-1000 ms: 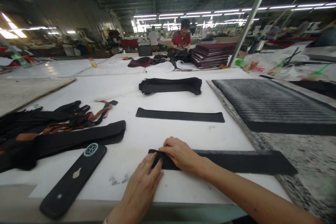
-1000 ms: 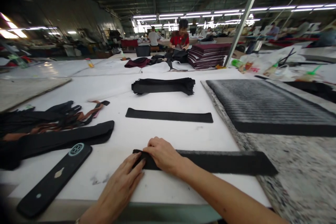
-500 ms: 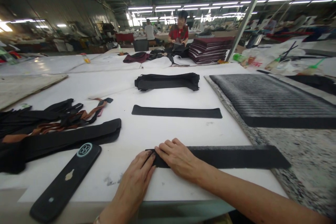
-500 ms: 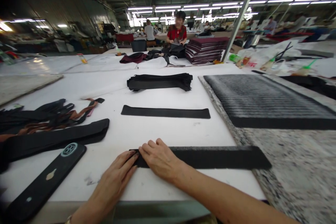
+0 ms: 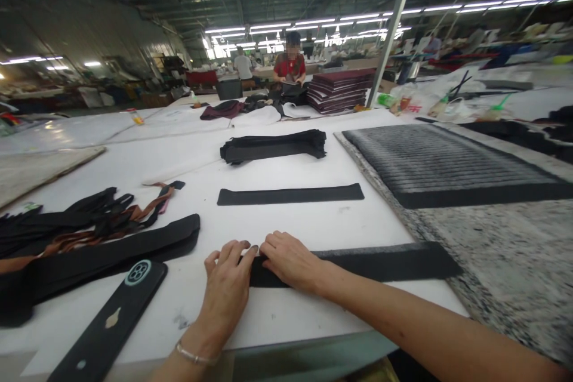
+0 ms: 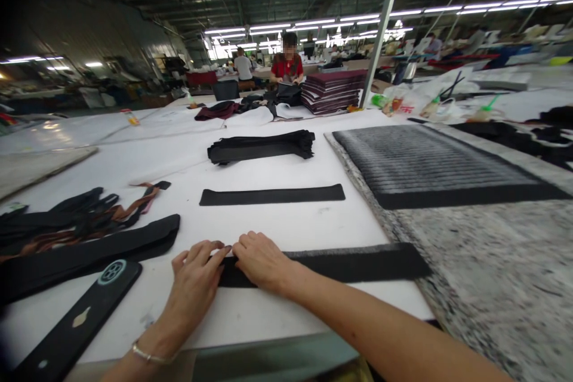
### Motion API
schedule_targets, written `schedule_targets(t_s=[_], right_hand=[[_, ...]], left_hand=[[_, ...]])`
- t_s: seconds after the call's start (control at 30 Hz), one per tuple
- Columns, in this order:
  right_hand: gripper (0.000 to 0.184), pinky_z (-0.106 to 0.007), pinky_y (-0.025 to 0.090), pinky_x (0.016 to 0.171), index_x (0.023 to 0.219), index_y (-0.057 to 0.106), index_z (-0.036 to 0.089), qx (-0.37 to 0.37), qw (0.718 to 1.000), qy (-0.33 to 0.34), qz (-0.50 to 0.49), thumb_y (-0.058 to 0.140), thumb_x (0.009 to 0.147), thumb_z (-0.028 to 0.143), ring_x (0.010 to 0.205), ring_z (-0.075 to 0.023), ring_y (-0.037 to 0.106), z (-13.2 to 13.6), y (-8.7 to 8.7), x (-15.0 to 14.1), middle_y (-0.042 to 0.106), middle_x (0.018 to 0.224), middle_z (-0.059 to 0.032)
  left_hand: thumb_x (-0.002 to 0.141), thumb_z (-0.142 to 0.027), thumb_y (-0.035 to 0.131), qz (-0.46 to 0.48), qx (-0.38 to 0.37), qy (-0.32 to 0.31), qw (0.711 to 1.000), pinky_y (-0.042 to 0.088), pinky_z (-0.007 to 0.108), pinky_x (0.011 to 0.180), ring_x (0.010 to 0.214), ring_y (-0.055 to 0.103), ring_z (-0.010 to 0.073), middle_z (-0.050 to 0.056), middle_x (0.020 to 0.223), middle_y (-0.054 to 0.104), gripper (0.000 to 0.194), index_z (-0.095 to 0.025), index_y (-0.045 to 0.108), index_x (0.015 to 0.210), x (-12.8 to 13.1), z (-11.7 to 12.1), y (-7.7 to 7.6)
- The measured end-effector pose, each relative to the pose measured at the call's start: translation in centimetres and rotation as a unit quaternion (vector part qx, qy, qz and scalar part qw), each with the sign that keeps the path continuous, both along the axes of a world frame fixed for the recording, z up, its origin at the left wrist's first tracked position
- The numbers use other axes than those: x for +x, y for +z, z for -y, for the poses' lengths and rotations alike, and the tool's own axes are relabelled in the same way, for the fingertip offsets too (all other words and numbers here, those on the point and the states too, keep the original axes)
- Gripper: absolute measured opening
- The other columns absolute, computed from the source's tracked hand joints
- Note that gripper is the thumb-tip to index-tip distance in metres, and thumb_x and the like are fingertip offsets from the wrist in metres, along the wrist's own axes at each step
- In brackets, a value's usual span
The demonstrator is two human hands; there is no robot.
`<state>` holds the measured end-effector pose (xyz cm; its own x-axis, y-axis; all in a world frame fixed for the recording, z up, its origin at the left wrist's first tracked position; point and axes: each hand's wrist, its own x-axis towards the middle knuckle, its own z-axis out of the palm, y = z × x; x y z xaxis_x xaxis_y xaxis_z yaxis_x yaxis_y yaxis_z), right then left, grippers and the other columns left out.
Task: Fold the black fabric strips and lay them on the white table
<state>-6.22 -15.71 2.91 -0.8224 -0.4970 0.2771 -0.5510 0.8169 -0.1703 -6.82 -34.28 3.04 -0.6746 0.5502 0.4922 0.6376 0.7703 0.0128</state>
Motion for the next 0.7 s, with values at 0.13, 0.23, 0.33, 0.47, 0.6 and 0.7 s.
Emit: schedule_targets(t_s=[0.13, 0.23, 0.33, 0.47, 0.6, 0.7], right_hand=[[0.012, -0.031, 0.043, 0.077, 0.092, 0.056, 0.015, -0.016, 1.0, 0.012, 0.004, 0.06, 0.086, 0.024, 0.087, -0.0189, 0.053, -0.6, 0.0, 0.1, 0.059, 0.092, -0.006], [0.01, -0.03, 0.043, 0.076, 0.092, 0.057, 0.015, -0.022, 0.999, 0.029, 0.003, 0.058, 0.087, 0.024, 0.087, -0.0181, 0.053, -1.4, -0.1, 0.2, 0.06, 0.092, -0.0055], [0.008, -0.029, 0.042, 0.076, 0.093, 0.057, 0.015, -0.022, 0.998, 0.053, -0.012, 0.052, 0.089, 0.019, 0.084, -0.0168, 0.052, -2.6, -0.4, 0.5, 0.059, 0.091, -0.0047], [0.017, -0.029, 0.041, 0.073, 0.095, 0.059, 0.016, 0.009, 0.997, 0.074, -0.036, 0.043, 0.093, 0.015, 0.079, -0.0159, 0.05, -4.5, -0.8, 0.8, 0.058, 0.088, -0.0041], [0.018, -0.028, 0.039, 0.071, 0.101, 0.06, 0.018, 0.034, 0.994, 0.087, -0.052, 0.043, 0.093, 0.016, 0.078, -0.0159, 0.049, -5.7, -0.9, 1.0, 0.058, 0.089, -0.0037], [0.021, -0.029, 0.038, 0.07, 0.106, 0.058, 0.018, 0.056, 0.991, 0.104, -0.062, 0.041, 0.095, 0.018, 0.076, -0.0158, 0.048, -6.2, -0.9, 1.3, 0.058, 0.089, -0.0041]], left_hand=[[0.081, 0.002, 0.041, 0.028, -0.04, -0.042, 0.998, 0.025, 0.045, 0.088, 0.113, 0.053, 0.0239, 0.004, 0.113, 0.067, 0.045, -0.025, 0.061, 0.111, -0.2, -0.3, 0.2], [0.081, 0.002, 0.041, 0.064, -0.046, -0.056, 0.995, 0.024, 0.044, 0.089, 0.106, 0.057, 0.0217, 0.003, 0.099, 0.07, 0.044, -0.025, 0.063, 0.107, -0.2, -0.1, 0.0], [0.08, 0.003, 0.04, 0.058, -0.037, -0.042, 0.997, 0.021, 0.047, 0.093, 0.103, 0.058, 0.0209, 0.002, 0.095, 0.069, 0.048, -0.028, 0.063, 0.109, 0.0, 0.0, -0.3], [0.079, 0.005, 0.038, 0.045, -0.038, -0.05, 0.997, 0.013, 0.052, 0.102, 0.103, 0.058, 0.0203, 0.001, 0.098, 0.069, 0.058, -0.033, 0.06, 0.116, 0.2, 0.1, -0.7], [0.077, 0.006, 0.038, 0.045, -0.056, -0.05, 0.996, 0.005, 0.056, 0.107, 0.102, 0.058, 0.0194, 0.0, 0.101, 0.069, 0.062, -0.037, 0.058, 0.118, 0.3, 0.2, -0.9], [0.077, 0.006, 0.035, 0.029, -0.063, -0.057, 0.996, 0.005, 0.055, 0.108, 0.106, 0.057, 0.0198, 0.001, 0.105, 0.068, 0.062, -0.035, 0.059, 0.116, 0.2, 0.3, -1.1]])
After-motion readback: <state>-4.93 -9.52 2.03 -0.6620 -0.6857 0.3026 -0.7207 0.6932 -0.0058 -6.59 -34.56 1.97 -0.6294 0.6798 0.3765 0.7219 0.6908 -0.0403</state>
